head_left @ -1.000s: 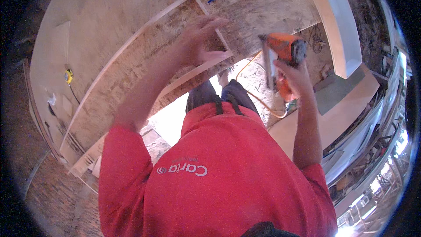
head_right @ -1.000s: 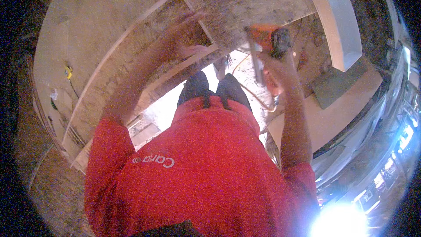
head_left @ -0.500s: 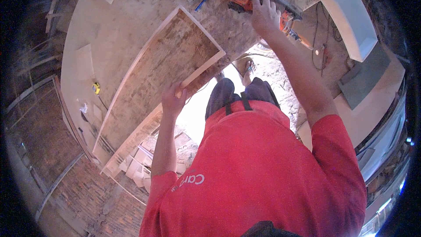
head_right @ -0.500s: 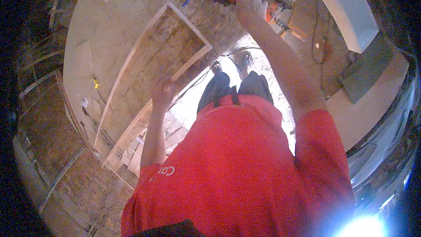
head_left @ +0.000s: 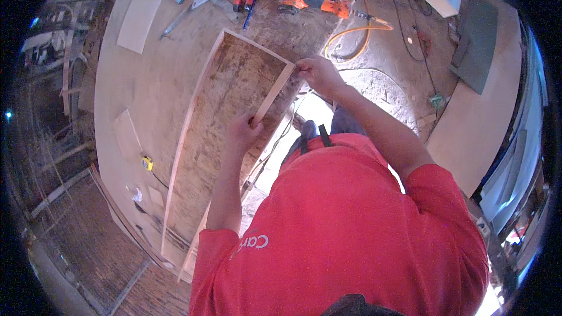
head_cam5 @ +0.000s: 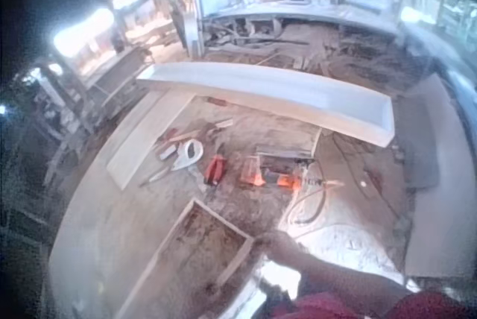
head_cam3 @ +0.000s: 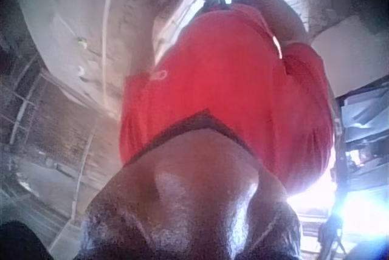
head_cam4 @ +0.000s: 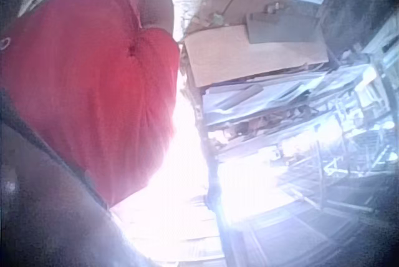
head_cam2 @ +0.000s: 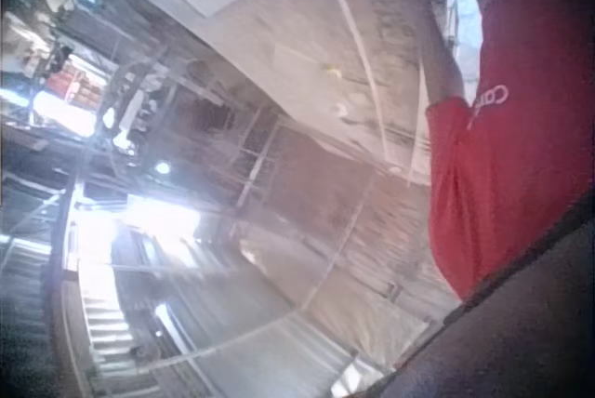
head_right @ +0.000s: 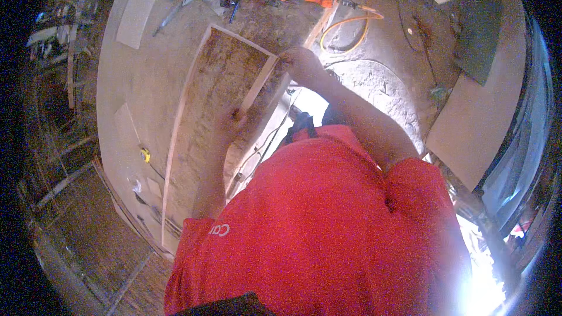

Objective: The person assembles a rectangular wooden frame on a workbench. They position thin wooden strips, apply glue, and secure the joints using a nail gun.

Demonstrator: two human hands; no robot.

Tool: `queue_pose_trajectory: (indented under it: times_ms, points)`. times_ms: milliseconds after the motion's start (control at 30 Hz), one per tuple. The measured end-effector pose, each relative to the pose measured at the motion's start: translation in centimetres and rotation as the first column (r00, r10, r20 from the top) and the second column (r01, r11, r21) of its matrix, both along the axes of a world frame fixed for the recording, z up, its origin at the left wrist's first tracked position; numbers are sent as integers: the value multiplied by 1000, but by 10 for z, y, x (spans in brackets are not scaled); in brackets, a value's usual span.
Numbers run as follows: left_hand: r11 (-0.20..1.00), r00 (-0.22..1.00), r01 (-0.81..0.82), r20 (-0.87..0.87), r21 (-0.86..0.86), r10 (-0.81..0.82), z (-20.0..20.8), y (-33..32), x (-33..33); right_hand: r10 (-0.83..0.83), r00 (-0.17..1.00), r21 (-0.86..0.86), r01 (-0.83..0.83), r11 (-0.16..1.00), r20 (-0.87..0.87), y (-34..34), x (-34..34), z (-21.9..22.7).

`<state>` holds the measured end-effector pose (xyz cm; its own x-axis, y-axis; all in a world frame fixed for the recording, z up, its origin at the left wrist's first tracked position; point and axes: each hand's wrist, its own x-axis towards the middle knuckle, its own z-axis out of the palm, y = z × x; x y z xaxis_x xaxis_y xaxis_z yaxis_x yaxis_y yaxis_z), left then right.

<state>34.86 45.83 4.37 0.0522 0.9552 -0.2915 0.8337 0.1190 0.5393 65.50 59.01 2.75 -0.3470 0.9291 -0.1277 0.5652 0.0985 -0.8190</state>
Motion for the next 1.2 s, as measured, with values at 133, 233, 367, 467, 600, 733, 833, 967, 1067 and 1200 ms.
queue_pose_trajectory:
  times_ms: [133, 233, 367, 467, 600, 733, 833, 967, 1067, 1200]
  points:
    - [992, 994, 112, 9, -60, -112, 11, 15, -3, -189, 980, 35, 191, 981, -60, -18, -17, -8]
    - [987, 993, 116, 17, -110, -114, 5, 16, -6, -244, 968, 69, 248, 966, -61, -21, -21, -7]
    - [995, 981, 14, 194, -94, 5, 1, 18, 6, -283, 959, 10, 283, 959, 25, -13, -5, 10]
    - [954, 999, 36, -8, 299, -35, 33, 44, 57, -421, 906, 82, 417, 905, 40, -2, 26, 6]
    - [856, 999, -47, 30, 515, 37, 16, 82, 110, -464, 886, 132, 460, 878, -1, 17, 62, 26]
    - [865, 1000, -31, 12, 501, 29, -2, 107, 135, -407, 913, 106, 407, 907, -24, 28, 89, 26]
    - [840, 1000, 0, -3, 542, 2, -11, 111, 137, -322, 946, 87, 323, 942, -25, 35, 100, 26]
    - [847, 998, -56, 48, 529, 36, -9, 110, 144, -223, 972, 35, 226, 974, -70, 48, 105, 30]
    - [858, 998, -67, 34, 509, 58, -1, 111, 149, -153, 985, 45, 156, 987, -75, 63, 105, 39]
    - [832, 997, -29, -41, 554, 62, 8, 113, 154, -78, 996, 297, 86, 951, -36, 94, 106, 38]
